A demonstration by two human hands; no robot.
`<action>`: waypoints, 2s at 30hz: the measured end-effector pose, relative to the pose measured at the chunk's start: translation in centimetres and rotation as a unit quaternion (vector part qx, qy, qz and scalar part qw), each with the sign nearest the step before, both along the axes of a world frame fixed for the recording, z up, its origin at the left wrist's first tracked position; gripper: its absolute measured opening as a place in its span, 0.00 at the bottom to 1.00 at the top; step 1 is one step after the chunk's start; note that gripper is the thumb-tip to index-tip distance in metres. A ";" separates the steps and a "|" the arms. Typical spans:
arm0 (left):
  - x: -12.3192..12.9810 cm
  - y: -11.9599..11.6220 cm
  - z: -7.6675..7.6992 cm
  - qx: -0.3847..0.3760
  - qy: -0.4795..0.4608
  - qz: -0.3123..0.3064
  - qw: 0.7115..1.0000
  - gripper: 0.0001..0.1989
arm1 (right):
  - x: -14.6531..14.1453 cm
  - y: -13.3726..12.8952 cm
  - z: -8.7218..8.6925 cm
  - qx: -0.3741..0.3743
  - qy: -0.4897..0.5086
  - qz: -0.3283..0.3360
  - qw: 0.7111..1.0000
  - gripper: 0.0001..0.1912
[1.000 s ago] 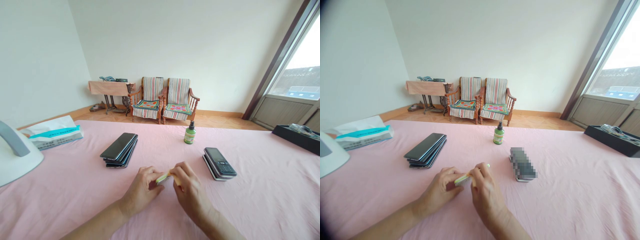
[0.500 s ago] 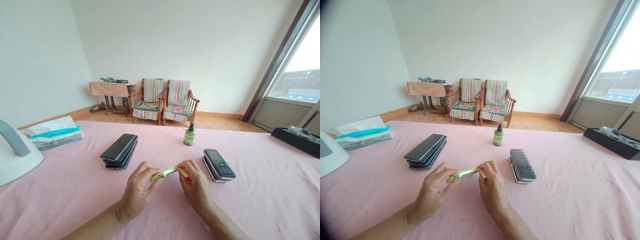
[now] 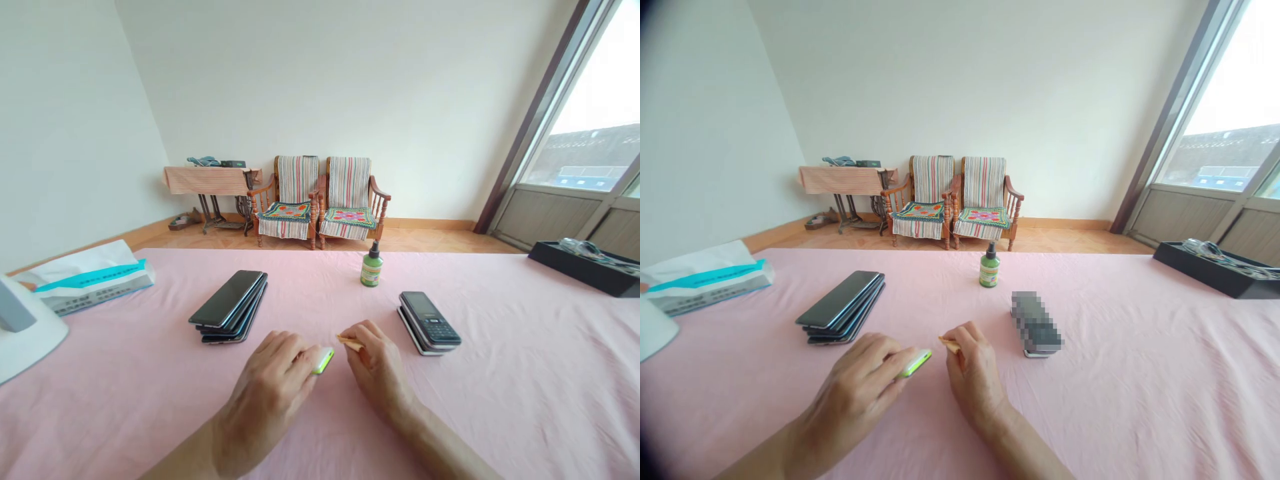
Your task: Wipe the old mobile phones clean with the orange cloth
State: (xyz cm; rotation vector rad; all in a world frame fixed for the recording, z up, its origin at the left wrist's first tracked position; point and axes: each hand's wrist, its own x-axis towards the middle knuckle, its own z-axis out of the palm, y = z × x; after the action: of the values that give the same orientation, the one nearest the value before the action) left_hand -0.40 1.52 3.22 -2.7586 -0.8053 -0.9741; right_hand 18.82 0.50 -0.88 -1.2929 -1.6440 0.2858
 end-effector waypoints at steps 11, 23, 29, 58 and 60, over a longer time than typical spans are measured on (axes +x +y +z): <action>-0.9 2.9 -1.5 -0.136 0.078 -0.020 0.987 0.11 | 0.0 -0.2 0.8 -0.065 0.075 -0.054 0.994 0.07; -0.7 2.5 -2.2 -0.045 -0.058 -0.031 0.997 0.13 | -1.6 -0.1 -0.1 -0.105 0.219 -0.012 0.970 0.07; -0.4 2.3 -2.3 -0.037 -0.083 -0.042 0.995 0.13 | -3.0 -1.3 0.5 -0.084 0.260 0.018 0.962 0.05; -0.2 1.9 -2.4 -0.020 -0.122 -0.070 0.990 0.13 | -2.1 -1.6 1.5 -0.091 0.172 -0.013 0.981 0.06; -0.2 1.9 -2.3 -0.018 -0.123 -0.070 0.990 0.12 | -2.1 -1.5 1.5 -0.092 0.173 -0.021 0.980 0.06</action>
State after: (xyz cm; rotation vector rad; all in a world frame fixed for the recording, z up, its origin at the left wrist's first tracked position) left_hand -0.59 3.45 0.93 -2.7921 -0.6712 -1.3596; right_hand 16.71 -1.04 0.66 -1.3267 -1.3174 0.6141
